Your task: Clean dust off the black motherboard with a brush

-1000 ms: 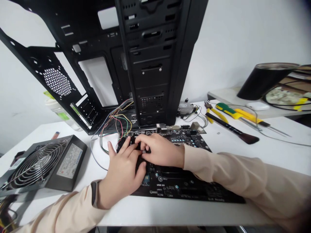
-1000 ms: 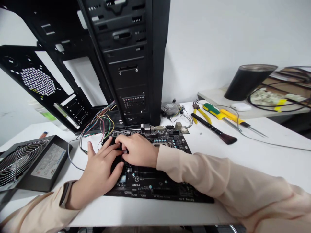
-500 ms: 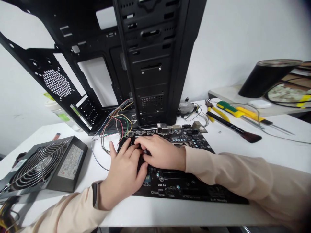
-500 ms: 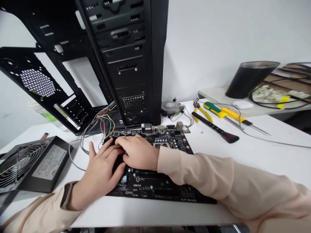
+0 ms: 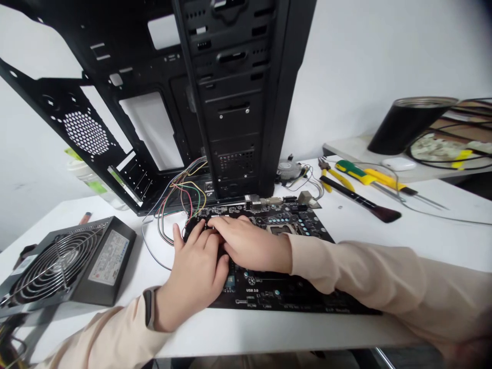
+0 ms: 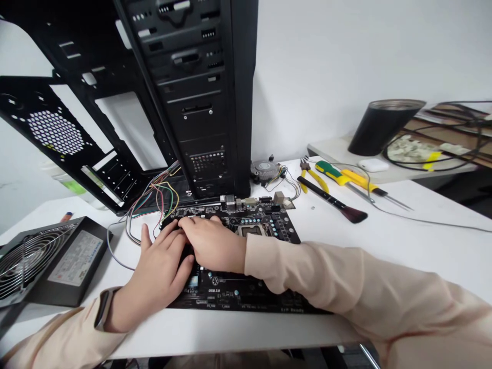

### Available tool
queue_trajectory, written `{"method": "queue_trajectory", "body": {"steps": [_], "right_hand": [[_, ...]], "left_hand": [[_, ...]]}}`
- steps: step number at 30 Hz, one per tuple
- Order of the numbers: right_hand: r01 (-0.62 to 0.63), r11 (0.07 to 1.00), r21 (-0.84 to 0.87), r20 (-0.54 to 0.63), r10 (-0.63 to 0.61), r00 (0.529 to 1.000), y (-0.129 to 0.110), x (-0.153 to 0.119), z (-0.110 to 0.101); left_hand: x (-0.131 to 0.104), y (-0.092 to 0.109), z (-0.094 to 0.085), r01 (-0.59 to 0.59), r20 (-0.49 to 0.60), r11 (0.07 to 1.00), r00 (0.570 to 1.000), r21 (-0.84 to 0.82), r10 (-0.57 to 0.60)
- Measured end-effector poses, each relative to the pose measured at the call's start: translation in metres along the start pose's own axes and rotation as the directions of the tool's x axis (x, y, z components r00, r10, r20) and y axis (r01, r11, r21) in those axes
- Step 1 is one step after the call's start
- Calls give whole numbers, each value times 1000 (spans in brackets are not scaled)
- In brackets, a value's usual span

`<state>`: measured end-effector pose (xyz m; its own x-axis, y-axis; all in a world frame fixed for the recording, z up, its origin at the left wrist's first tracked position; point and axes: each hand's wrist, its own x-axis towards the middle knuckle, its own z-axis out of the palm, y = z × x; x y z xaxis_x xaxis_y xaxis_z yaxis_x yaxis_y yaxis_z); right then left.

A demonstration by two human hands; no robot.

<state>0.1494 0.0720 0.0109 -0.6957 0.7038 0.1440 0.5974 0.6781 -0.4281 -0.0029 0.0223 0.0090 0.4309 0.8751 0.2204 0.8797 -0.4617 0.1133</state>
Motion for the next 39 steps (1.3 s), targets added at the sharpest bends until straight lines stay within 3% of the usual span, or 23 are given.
{"method": "queue_trajectory", "body": {"steps": [13,26,39], "right_hand": [[-32,998,-54,60,35,998,-8,1,-3],[-20,1000,6,71,20,997,-3,1,-3],[-32,999,21,97,30,995,-4,1,-4]], "left_hand": [[0,-2,0,-39,12,999,999,15,39],[1,1,1,-53,27,994,998,98,50],[0,2,4,-9,-10,993,1000,116,10]]}}
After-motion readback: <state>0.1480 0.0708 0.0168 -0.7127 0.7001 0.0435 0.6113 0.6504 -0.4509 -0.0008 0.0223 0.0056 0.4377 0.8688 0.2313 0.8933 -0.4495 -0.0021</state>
